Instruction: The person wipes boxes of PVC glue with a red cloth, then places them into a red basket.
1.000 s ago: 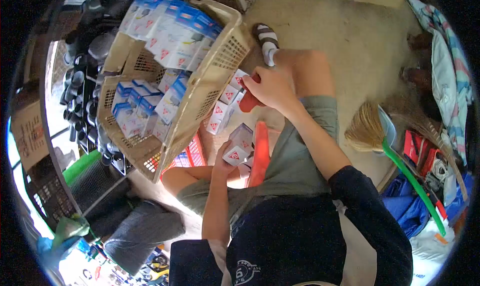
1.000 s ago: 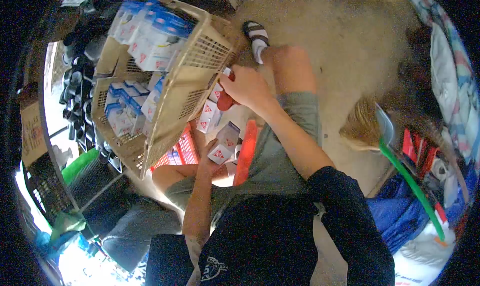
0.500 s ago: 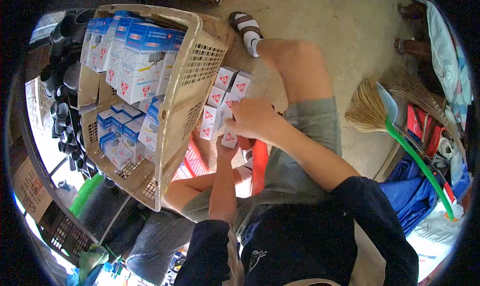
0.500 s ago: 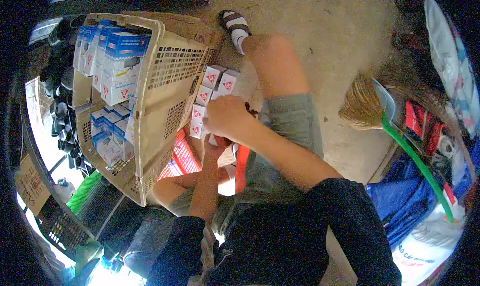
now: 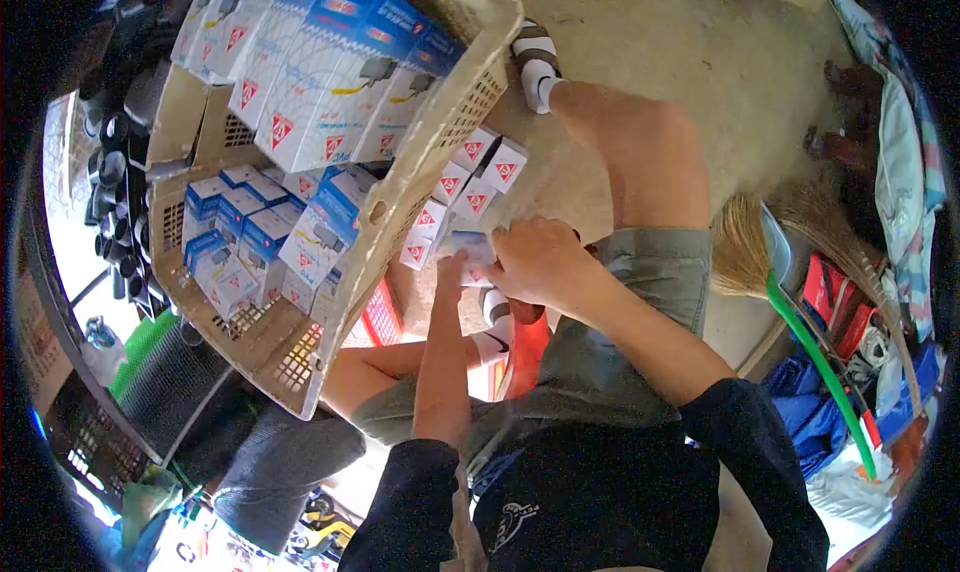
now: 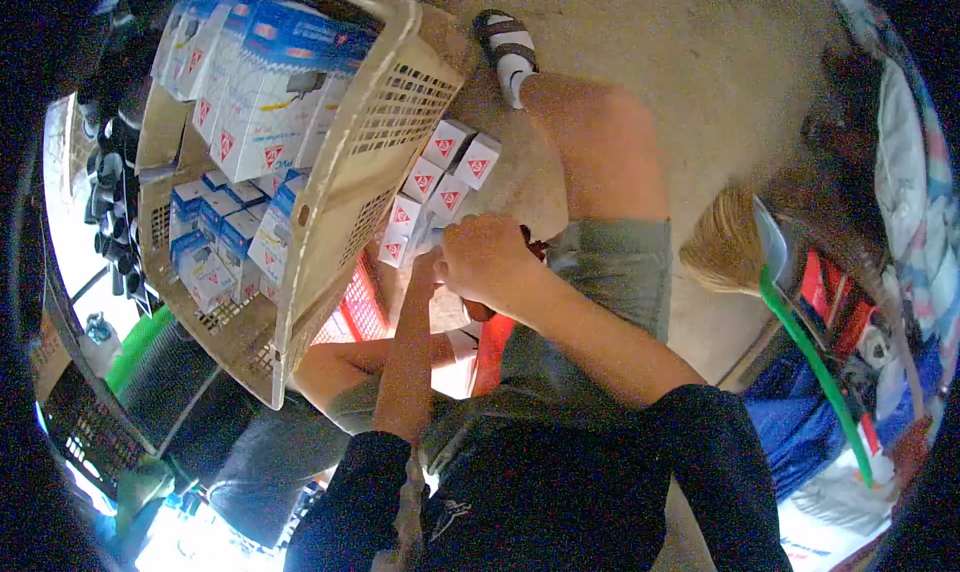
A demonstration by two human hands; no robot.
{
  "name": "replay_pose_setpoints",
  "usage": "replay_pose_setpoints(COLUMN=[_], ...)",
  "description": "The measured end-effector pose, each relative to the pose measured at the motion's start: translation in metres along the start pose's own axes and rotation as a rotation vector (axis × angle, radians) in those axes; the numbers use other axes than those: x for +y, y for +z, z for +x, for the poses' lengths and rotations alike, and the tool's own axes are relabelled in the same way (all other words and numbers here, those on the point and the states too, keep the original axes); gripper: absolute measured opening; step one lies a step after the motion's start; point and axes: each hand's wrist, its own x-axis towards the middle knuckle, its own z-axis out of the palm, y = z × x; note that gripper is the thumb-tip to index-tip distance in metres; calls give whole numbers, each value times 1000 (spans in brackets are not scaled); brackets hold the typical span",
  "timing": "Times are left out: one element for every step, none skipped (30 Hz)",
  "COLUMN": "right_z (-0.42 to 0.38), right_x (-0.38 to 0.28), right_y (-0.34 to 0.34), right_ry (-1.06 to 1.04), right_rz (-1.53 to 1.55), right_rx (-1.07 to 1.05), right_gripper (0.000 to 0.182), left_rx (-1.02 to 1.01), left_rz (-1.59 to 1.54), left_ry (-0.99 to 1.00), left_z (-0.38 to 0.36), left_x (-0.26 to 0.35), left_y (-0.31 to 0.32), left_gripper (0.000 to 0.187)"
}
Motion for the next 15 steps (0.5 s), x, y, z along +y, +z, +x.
replay_pose_setpoints(right_z=[0, 1, 1, 0, 0, -1, 0, 0, 0, 1, 1, 1, 1, 1, 0], right_x=[2, 3, 3, 4, 5, 7, 8, 7, 7, 7, 7, 7, 7, 8, 8], right_y=[0, 1, 2, 3, 5, 8, 9, 9, 10, 9, 8, 7, 6, 7, 8], right_ry=[11, 20, 31, 45, 41, 36, 31, 31, 32, 33, 31, 30, 30, 21, 13], right_rz=[-9, -23, -35, -46, -35, -26, -17, -35, -51, -67, -70, -72, -72, -72, -71], right_rx=[-9, -13, -14, -15, -7, 2, 10, 9, 7, 6, 8, 8, 7, 17, 28], right_gripper=[39, 39, 39, 39, 39, 40, 40, 40, 39, 39, 39, 39, 38, 39, 39], left_rx=[114, 232, 321, 299, 275, 252, 284, 328, 371, 413, 425, 435, 445, 446, 448], left_rz=[400, 800, 1042, 1090, 1137, 1183, 1267, 1283, 1299, 1314, 1289, 1263, 1238, 1265, 1292], left_ry=[33, 30, 33, 28, 23, 19, 114, 189, 263, 339, 390, 440, 487, 503, 518], left_z=[2, 6, 8, -16, -32, -41, -45, -48, -49, -47, -43, -40, -37, -33, -29], left_x=[-2, -3, -6, 35, 65, 81, 82, 84, 81, 79, 80, 81, 82, 83, 85], left_y=[4, 8, 13, 33, 47, 56, 62, 64, 63, 63, 62, 59, 56, 54, 53], left_gripper=[69, 69, 69, 67, 64, 61, 56, 54, 53, 52, 54, 56, 57, 61, 64])
